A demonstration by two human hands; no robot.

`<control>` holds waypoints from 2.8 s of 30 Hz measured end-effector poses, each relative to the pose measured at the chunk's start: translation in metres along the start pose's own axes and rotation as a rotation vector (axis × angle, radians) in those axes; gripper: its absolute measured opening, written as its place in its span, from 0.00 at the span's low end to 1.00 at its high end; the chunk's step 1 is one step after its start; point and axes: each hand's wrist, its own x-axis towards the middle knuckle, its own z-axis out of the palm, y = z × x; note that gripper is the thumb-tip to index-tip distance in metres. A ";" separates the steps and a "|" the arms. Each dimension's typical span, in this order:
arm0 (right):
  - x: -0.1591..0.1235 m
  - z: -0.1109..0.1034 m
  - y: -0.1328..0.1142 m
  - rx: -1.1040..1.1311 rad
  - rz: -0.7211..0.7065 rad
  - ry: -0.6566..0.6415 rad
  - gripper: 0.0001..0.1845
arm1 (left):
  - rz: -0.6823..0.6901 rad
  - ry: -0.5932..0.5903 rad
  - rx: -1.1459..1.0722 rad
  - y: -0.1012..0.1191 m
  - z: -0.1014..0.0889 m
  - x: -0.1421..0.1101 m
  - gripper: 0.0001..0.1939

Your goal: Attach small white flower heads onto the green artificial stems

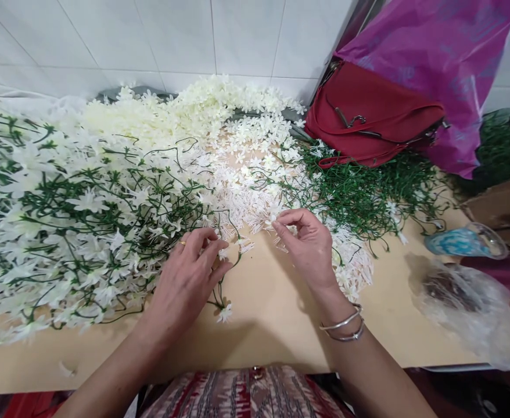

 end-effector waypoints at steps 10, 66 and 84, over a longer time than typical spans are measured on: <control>0.001 0.000 0.004 0.015 -0.010 -0.018 0.05 | 0.007 -0.018 0.025 -0.002 0.006 -0.002 0.09; 0.000 0.002 0.002 -0.074 -0.010 -0.037 0.04 | 0.088 -0.226 -0.139 0.000 -0.008 -0.023 0.08; 0.001 0.003 -0.004 0.208 0.166 -0.027 0.09 | -0.060 0.193 -0.620 0.035 -0.008 0.018 0.04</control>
